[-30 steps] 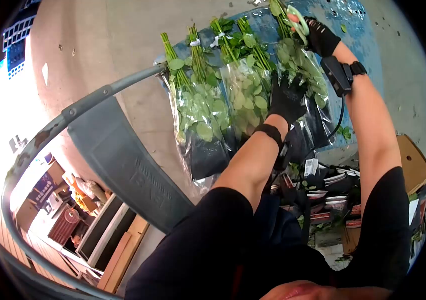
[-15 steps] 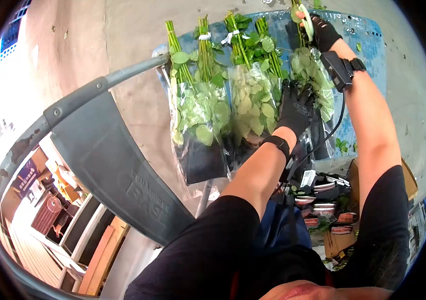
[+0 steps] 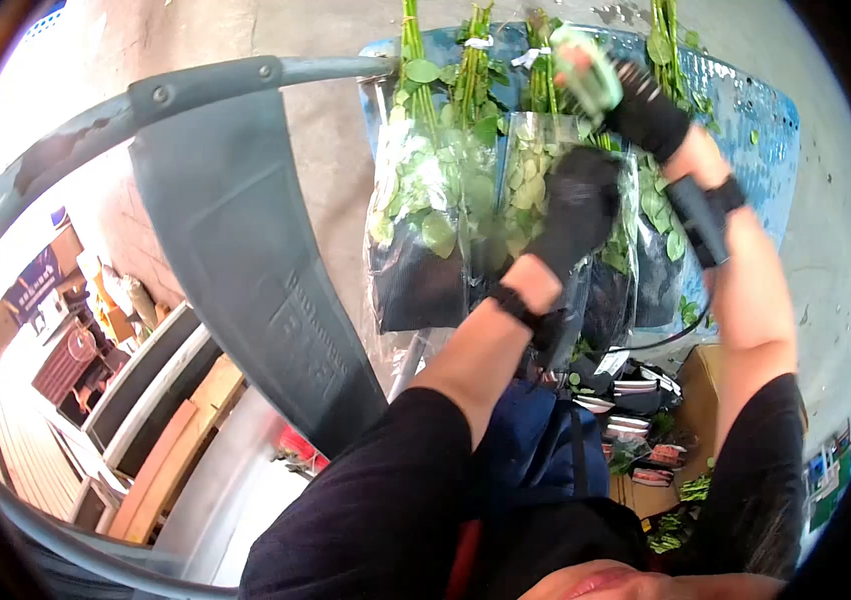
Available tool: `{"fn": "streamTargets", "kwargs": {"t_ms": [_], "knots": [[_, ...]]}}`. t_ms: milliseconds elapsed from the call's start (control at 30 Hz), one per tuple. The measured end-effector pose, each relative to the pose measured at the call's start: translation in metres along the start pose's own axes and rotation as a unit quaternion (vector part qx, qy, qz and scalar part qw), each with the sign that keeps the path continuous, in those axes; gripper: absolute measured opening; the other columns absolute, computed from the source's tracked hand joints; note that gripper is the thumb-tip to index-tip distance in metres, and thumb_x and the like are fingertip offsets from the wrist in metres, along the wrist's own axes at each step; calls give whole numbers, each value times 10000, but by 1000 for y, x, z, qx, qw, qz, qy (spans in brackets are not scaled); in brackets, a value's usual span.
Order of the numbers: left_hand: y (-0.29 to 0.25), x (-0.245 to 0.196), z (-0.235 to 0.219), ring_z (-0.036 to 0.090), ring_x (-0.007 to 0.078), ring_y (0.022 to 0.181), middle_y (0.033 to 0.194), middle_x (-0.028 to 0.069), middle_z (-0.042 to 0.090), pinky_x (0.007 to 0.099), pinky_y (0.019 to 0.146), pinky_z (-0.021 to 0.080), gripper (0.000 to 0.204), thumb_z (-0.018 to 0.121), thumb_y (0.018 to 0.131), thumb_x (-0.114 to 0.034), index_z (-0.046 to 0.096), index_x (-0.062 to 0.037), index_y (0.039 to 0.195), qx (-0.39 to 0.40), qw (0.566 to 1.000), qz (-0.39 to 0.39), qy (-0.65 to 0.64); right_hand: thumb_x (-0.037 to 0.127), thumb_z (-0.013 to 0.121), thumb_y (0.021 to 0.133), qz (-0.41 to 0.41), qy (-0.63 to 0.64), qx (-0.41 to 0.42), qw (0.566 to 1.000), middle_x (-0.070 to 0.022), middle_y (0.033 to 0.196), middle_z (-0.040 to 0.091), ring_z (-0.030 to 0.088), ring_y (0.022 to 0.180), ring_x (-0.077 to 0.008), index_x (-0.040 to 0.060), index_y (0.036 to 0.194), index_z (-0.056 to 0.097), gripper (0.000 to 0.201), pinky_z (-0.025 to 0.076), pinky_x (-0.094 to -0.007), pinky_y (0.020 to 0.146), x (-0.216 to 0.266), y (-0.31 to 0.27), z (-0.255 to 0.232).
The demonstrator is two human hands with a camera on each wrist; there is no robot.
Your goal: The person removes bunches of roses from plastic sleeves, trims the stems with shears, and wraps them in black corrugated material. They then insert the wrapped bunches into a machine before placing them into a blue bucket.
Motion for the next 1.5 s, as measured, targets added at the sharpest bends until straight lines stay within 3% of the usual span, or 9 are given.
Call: {"fn": "streamTargets", "kwargs": {"t_ms": [100,167,300,533,1000,1167,1200,1233,1500], "knots": [[-4,6,-121,536,341,980,1011,184,578,417,859,421,406,672,731,-221,582,-29,1077,-197,891,-9,410,243,608,882,169,397,-3,902,-72,1056,628,616,916,-110,97,1266,510,422,513,-223,660,-27,20,77],[-15,16,-169,478,376,1122,1224,230,511,479,954,344,844,650,708,-534,388,-19,1322,-188,772,-117,596,375,570,896,-83,269,18,959,-81,1018,634,621,919,-138,86,1238,539,449,508,-245,739,-29,27,95],[-26,61,-179,620,295,855,1010,134,603,434,760,441,919,721,582,-623,429,-39,1229,-44,806,-355,472,378,636,852,172,401,38,899,-59,885,651,620,752,-113,87,1087,600,376,492,-228,618,-24,74,115],[-33,80,-158,596,291,841,966,100,583,435,695,418,716,733,591,-584,472,-109,1058,-60,807,-329,487,325,658,836,158,376,-70,910,-67,907,590,606,781,-155,100,1069,564,338,499,-277,597,-28,121,125],[-35,101,-155,621,310,887,1004,129,610,449,695,453,732,725,608,-592,453,-94,1071,-30,846,-327,420,341,679,812,20,380,66,922,-56,839,667,614,673,-114,100,1100,617,381,486,-231,533,-73,154,113],[-32,96,-154,625,321,884,962,129,625,444,707,472,727,738,610,-573,453,-79,1061,-24,850,-351,392,468,581,861,-29,-169,-55,984,-11,812,628,586,670,-111,150,1025,668,369,469,-275,601,-76,186,109],[-33,96,-154,626,325,882,964,131,624,443,717,473,727,742,608,-568,456,-75,1059,-34,850,-347,394,429,569,871,-90,57,-69,992,-32,846,646,620,739,-156,150,979,666,315,486,-304,652,-78,185,116],[-34,96,-154,626,328,881,966,134,623,442,728,475,727,746,605,-564,458,-72,1058,-44,850,-344,396,364,540,886,-279,-347,-170,879,-63,907,659,638,814,-222,192,1013,658,244,494,-330,696,-73,174,112],[-35,92,-147,611,342,904,985,158,611,420,759,482,748,770,580,-550,483,-50,1056,-29,875,-319,363,177,595,801,-118,-484,-174,849,-107,1060,627,612,970,-272,125,1107,592,311,490,-379,783,-28,133,119]]}}
Point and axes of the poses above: each hand's wrist, its own y-axis towards the middle knuckle, its own z-axis out of the palm, x = y × z, the point moved 3 cm from there along y, towards the middle knuckle
